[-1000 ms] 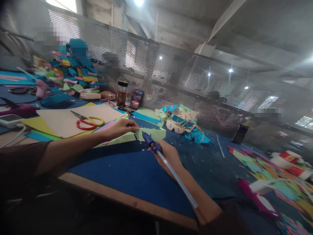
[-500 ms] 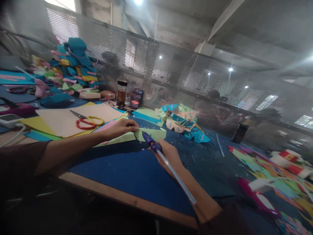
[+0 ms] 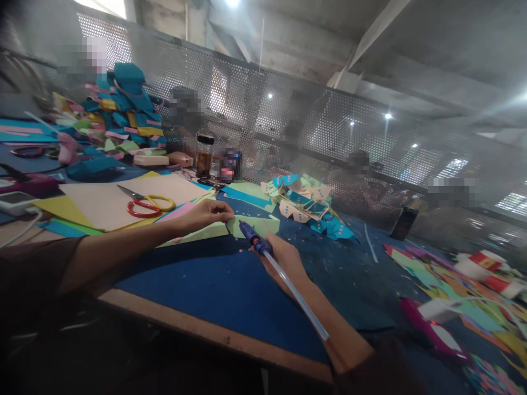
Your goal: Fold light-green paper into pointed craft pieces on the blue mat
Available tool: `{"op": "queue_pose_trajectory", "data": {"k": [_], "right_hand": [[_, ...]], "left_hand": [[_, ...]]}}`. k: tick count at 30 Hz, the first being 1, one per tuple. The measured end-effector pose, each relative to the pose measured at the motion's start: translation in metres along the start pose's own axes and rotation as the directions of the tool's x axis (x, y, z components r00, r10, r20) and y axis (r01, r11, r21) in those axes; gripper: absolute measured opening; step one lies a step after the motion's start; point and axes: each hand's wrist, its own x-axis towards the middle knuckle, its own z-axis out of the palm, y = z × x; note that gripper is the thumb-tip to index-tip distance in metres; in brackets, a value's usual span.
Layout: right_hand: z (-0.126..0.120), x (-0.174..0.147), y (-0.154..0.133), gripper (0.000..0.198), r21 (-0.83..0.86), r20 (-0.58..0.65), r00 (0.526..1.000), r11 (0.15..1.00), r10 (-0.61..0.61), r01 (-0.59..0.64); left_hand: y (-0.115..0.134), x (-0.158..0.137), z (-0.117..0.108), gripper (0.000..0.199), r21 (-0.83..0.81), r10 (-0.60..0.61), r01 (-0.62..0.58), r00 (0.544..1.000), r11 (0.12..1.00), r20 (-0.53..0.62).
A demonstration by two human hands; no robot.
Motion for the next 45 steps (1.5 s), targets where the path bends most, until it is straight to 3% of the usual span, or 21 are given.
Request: {"op": "queue_pose_trajectory", "data": {"k": [27,35,39,45], "right_hand": [[-0.002,0.000,-0.004,0.035,-0.054,0.014,0.998,0.997,0.064,-0.063],[-0.006,0.000,-0.010,0.034,0.083,0.007,0.995,0.992,0.100,-0.100],[-0.006,-0.001,-0.009,0.034,0.175,0.026,0.983,0.968,0.181,-0.182],[-0.010,0.001,-0.001,0.039,0.354,0.190,0.929,0.860,0.317,-0.366]], "left_hand": [[-0.002,0.001,-0.002,0.026,-0.012,-0.014,0.014,1.000,1.000,-0.009],[-0.002,0.002,-0.002,0.025,-0.015,-0.019,0.019,1.000,1.000,-0.022],[-0.006,0.004,-0.003,0.025,-0.026,-0.022,0.021,0.999,0.999,-0.040],[-0.012,0.006,-0.007,0.024,-0.086,-0.038,0.032,0.997,0.996,-0.070]]}}
